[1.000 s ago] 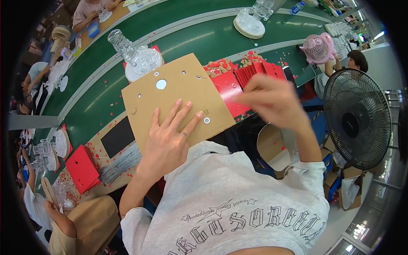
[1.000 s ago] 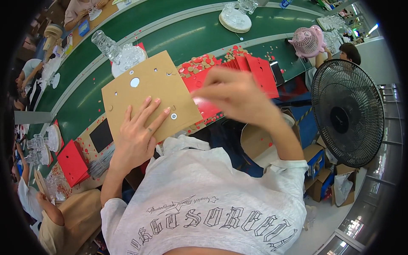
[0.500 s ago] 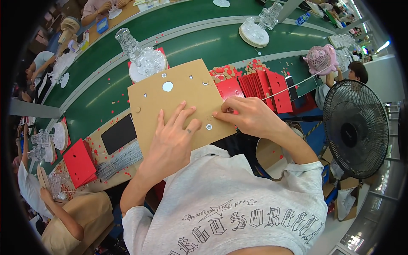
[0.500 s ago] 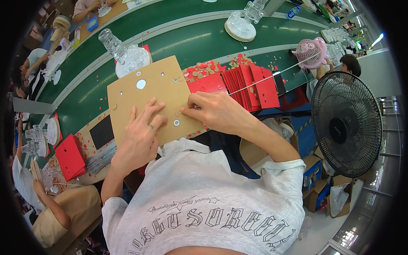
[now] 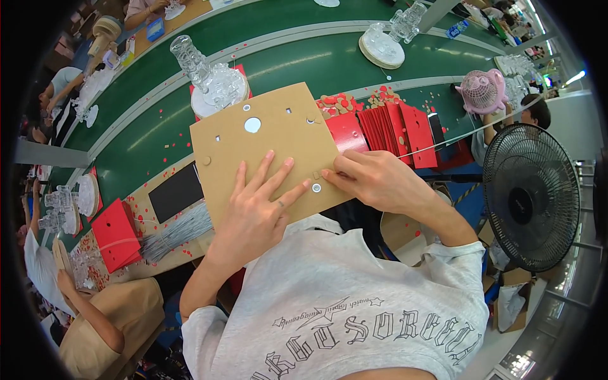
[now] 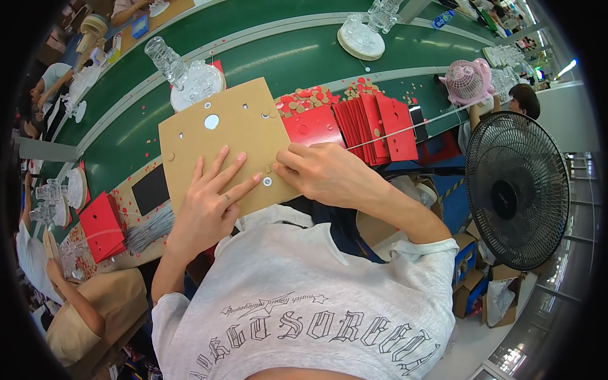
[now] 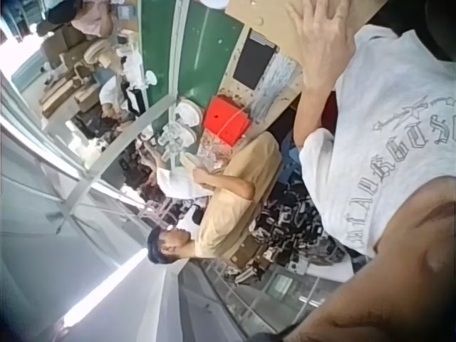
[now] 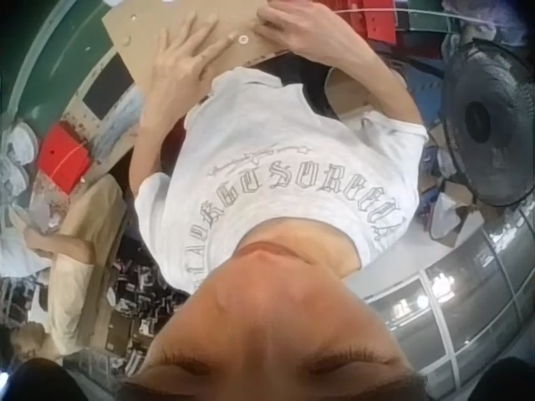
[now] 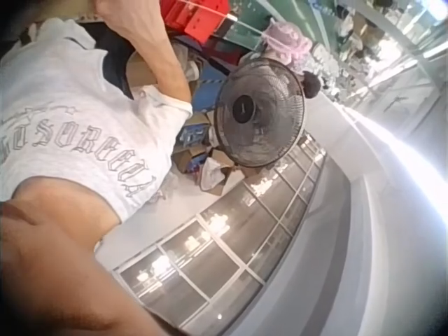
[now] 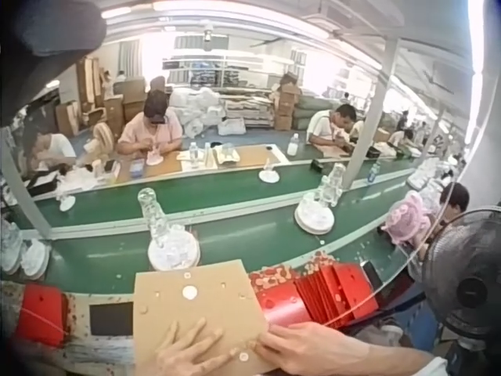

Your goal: Assembling components onto a square template as part of a light fixture manufacturing process.

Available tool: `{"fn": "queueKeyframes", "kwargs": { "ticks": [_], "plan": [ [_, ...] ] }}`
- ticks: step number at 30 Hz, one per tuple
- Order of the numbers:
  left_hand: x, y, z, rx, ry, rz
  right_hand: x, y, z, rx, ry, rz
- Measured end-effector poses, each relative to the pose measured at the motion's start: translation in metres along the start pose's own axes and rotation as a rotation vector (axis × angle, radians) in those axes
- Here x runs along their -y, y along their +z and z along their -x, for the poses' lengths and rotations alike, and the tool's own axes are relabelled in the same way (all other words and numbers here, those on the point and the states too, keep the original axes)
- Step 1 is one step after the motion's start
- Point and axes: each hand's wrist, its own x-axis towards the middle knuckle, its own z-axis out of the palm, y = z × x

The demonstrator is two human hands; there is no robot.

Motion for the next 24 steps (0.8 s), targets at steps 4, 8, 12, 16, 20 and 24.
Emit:
{"fn": "queueKeyframes", "kwargs": {
  "ticks": [4,8,12,16,20,24],
  "plan": [
    [-0.003,0.0,-0.002,0.015,-0.007,-0.002,-0.002,0.004,-0.001,-0.005,-0.006,0.002],
    [-0.003,0.002,-0.004,-0.003,-0.02,0.014,-0.006,0.009,0.005,-0.026,0.018,-0.06],
    [-0.004,0.004,-0.006,-0.012,-0.011,0.002,0.0,0.008,0.006,-0.03,0.017,0.03],
    [-0.006,0.005,-0.007,-0.011,-0.015,-0.003,0.01,0.003,0.002,0.072,0.0,0.12],
    [-0.005,0.006,-0.009,-0.004,0.015,-0.037,0.016,0.001,0.0,0.106,-0.076,0.208],
    [-0.004,0.008,-0.01,0.001,0.029,-0.062,0.015,0.005,-0.001,0.109,-0.06,0.212]
  ]
}}
